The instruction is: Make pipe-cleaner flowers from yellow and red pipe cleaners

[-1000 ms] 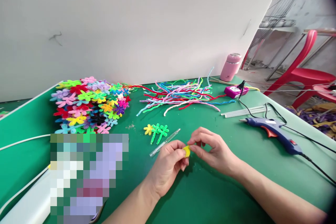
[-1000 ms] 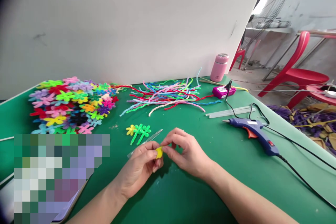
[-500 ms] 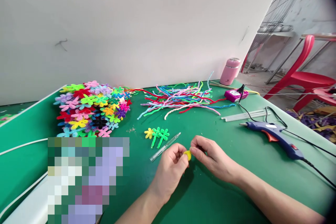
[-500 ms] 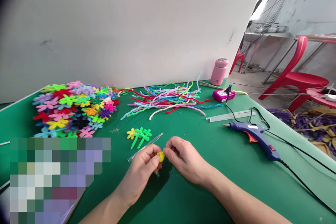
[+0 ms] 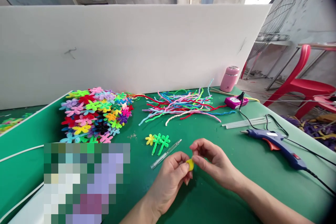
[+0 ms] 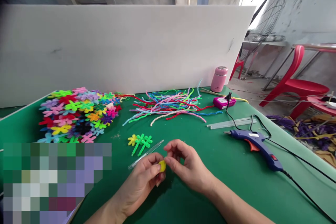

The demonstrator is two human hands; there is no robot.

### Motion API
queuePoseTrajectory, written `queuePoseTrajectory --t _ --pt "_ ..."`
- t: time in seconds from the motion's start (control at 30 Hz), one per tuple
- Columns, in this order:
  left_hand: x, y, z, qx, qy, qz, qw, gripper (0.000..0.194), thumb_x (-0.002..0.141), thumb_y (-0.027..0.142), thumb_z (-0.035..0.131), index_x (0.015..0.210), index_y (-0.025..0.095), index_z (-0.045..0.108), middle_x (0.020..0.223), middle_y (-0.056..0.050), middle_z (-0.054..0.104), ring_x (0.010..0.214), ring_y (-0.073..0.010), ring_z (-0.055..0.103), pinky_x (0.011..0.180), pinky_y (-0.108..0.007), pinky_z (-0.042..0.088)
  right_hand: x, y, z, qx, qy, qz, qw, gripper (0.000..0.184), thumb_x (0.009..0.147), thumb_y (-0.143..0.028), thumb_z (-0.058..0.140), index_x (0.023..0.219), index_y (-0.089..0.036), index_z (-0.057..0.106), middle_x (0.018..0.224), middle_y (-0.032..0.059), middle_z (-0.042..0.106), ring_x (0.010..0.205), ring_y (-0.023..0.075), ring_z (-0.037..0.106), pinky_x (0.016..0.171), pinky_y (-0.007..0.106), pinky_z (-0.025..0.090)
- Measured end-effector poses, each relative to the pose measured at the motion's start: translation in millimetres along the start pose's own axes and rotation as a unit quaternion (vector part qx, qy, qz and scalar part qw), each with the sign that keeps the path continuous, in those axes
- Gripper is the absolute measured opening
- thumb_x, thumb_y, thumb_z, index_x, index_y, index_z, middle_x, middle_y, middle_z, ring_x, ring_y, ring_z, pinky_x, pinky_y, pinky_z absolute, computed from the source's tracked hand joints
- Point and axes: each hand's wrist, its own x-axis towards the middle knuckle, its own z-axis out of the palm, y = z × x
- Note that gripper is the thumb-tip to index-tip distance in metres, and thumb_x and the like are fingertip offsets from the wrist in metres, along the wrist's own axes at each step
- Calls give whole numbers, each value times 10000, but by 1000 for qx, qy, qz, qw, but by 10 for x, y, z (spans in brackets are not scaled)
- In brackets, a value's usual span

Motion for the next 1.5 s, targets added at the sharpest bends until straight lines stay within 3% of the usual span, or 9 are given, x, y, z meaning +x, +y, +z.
queuePoseTrajectory --t 0.2,0.47,0.7,0.97,1.1,1.17,1.27,1.37,1.5 --pt "0 -17 -13 27 3 12 1000 121 705 235 582 688 144 503 608 29 467 560 -85 408 522 -217 310 2 1 3 -33 7 -23 999 161 831 -285 533 960 -190 522 742 2 516 667 127 482 627 234 434" --pt "13 -83 -26 271 63 114 954 120 798 234 464 698 168 458 615 42 386 552 -97 345 503 -223 306 29 -13 27 -56 15 25 998 179 827 -300 520 949 -169 522 717 -6 496 651 126 460 595 225 419" --pt "-23 -40 20 450 105 200 864 109 779 145 433 684 189 463 611 21 458 547 -123 431 507 -229 359 35 -13 48 57 10 70 996 264 786 -384 576 925 -165 527 732 -7 489 668 122 461 613 232 397" --pt "13 -202 -93 617 106 406 666 187 767 40 394 791 191 502 722 -42 566 691 -191 541 639 -316 452 64 -51 47 183 -8 150 972 355 710 -420 651 919 -151 550 629 -40 431 545 85 385 512 203 314" --pt "8 -211 -108 655 100 411 626 203 768 18 398 775 189 509 715 -43 571 693 -198 542 663 -343 450 60 -42 25 208 -16 179 962 313 717 -365 656 916 -141 563 599 -55 419 507 64 358 487 193 281" --pt "3 -187 -93 648 99 405 638 196 769 27 399 769 186 512 721 -49 574 700 -202 542 660 -344 447 57 -35 19 218 -19 184 958 292 722 -329 654 927 -141 565 597 -57 430 499 58 354 483 191 274" --pt "-1 -122 -53 587 118 351 720 163 760 56 406 744 185 504 671 -32 548 628 -176 525 576 -284 435 70 -24 0 250 6 184 951 268 715 -287 654 931 -150 574 602 -57 431 496 57 360 480 191 282" --pt "-3 -50 -20 500 132 253 818 111 759 106 438 706 187 493 601 8 504 527 -135 478 493 -231 396 123 -33 -104 275 90 173 941 279 677 -261 676 923 -165 588 608 -55 433 500 59 377 481 188 315" --pt "-2 -21 -19 418 128 193 878 80 766 172 456 706 181 508 600 16 489 530 -128 458 488 -221 383 246 -124 -528 196 235 87 948 334 645 -316 689 941 -196 592 638 -43 464 519 73 428 493 201 375"
